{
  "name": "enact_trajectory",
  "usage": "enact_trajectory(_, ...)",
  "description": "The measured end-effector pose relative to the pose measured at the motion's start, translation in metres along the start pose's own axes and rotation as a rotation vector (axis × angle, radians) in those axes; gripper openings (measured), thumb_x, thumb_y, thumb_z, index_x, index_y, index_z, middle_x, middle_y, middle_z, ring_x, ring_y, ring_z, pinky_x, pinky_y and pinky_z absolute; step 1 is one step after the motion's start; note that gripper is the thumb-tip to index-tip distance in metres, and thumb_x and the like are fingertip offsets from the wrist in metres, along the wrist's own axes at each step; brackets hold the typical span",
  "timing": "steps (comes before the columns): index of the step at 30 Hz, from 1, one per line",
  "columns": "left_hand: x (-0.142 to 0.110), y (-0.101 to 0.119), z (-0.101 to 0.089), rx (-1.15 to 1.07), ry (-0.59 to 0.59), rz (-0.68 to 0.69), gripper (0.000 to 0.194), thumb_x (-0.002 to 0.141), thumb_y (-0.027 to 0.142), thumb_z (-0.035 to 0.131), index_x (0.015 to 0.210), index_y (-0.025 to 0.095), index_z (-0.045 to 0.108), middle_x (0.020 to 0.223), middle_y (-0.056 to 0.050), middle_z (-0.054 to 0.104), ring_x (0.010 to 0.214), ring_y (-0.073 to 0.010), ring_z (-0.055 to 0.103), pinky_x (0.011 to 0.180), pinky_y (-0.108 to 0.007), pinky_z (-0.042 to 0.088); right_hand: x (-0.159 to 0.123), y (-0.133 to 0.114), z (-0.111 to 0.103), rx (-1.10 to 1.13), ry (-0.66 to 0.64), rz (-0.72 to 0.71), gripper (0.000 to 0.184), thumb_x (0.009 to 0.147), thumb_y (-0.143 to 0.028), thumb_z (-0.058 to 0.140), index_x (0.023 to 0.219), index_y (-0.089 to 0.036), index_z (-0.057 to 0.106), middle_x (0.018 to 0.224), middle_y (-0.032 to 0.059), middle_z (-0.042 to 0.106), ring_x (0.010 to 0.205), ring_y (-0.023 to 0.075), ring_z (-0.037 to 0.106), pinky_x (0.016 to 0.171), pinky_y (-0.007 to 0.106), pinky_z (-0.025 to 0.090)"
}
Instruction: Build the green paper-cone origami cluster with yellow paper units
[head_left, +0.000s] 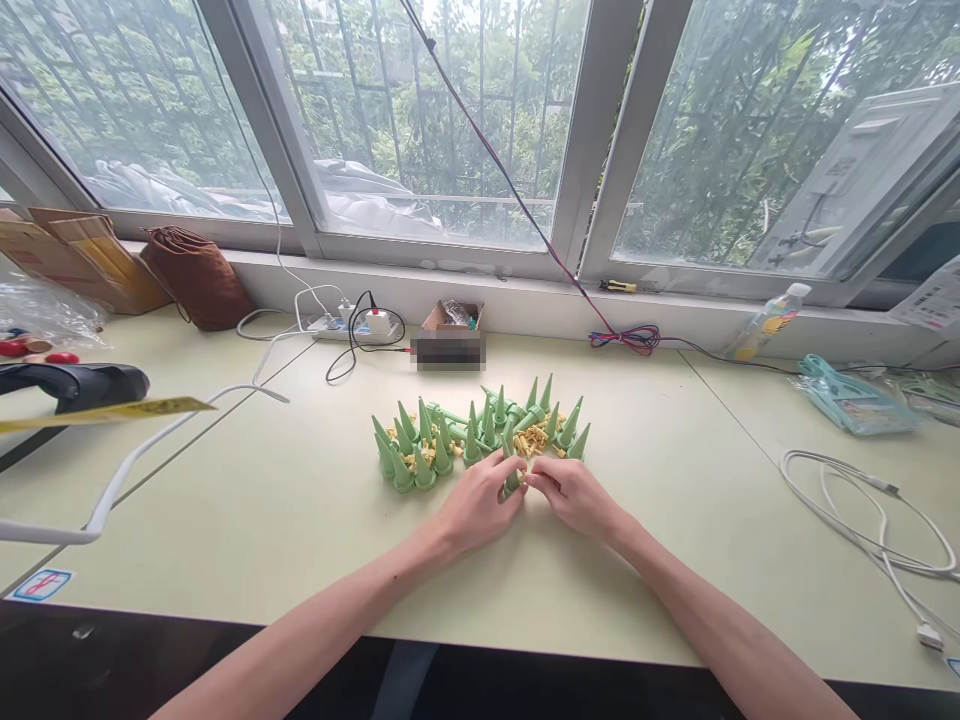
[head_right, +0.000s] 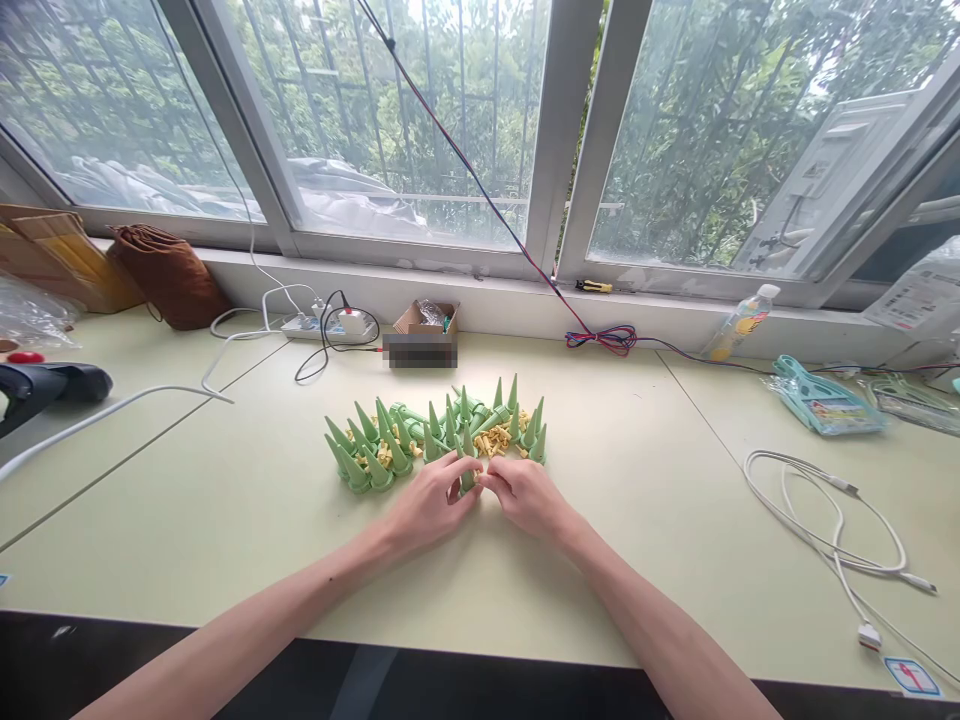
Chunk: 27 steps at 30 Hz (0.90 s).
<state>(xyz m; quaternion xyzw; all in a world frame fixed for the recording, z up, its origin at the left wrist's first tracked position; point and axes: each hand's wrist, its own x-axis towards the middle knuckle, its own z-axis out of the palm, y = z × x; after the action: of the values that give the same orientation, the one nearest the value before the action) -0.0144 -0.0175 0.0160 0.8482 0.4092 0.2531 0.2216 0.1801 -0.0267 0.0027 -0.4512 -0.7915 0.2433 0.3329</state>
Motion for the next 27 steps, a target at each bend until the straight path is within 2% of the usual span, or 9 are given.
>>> enact_trajectory(3, 0.0001, 0.0001, -0.0002, -0.005, -0.002, -0.004, 0.017, 0.093, 0.024, 0.051, 0.103, 0.020, 0.064, 0.087, -0.002, 0.056, 0.061, -0.0123, 0.054, 0.062, -0.028, 0.044, -0.0004, -0.0002, 0.0002, 0.008, 0.013, 0.008, 0.027, 0.099, -0.028, 0.047, 0.072, -0.020, 0.050, 0.060, -0.0036, 0.047, 0.054, 0.0122, 0.041, 0.055, 0.025, 0.032)
enact_trajectory(7, -0.0003, -0.0003, -0.0001, -0.006, 0.001, -0.007, 0.020, 0.093, 0.025, 0.051, 0.108, 0.020, 0.064, 0.089, -0.002, 0.057, 0.060, -0.0120, 0.055, 0.062, -0.028, 0.044, -0.0009, -0.0005, 0.0006, 0.026, 0.016, 0.006, 0.015, 0.098, -0.027, 0.050, 0.090, -0.020, 0.061, 0.060, -0.0038, 0.049, 0.053, 0.0127, 0.043, 0.055, 0.025, 0.034)
enact_trajectory(9, -0.0004, -0.0001, -0.0001, -0.002, 0.000, -0.010, 0.021, 0.093, 0.024, 0.051, 0.108, 0.020, 0.064, 0.088, -0.002, 0.057, 0.060, -0.0123, 0.055, 0.062, -0.028, 0.044, -0.0011, -0.0006, 0.0007, 0.025, 0.012, -0.005, 0.013, 0.097, -0.027, 0.051, 0.092, -0.020, 0.062, 0.060, -0.0036, 0.050, 0.053, 0.0129, 0.043, 0.055, 0.025, 0.035)
enact_trajectory(16, 0.0001, 0.0017, -0.0007, 0.006, -0.003, -0.010, 0.019, 0.093, 0.024, 0.051, 0.105, 0.021, 0.065, 0.087, -0.002, 0.057, 0.061, -0.0127, 0.054, 0.060, -0.027, 0.043, -0.0004, 0.0022, 0.0017, 0.027, 0.020, -0.021, 0.027, 0.098, -0.025, 0.048, 0.071, -0.020, 0.050, 0.060, -0.0031, 0.047, 0.055, 0.0125, 0.043, 0.055, 0.025, 0.031)
enact_trajectory(27, -0.0008, 0.0012, 0.0004, -0.008, 0.001, -0.008, 0.017, 0.091, 0.024, 0.053, 0.103, 0.021, 0.065, 0.087, -0.001, 0.056, 0.061, -0.0123, 0.055, 0.061, -0.027, 0.044, -0.0003, 0.0049, 0.0029, -0.039, -0.007, -0.009, 0.036, 0.100, -0.031, 0.044, 0.065, -0.020, 0.039, 0.059, -0.0043, 0.037, 0.053, 0.0116, 0.033, 0.054, 0.025, 0.026)
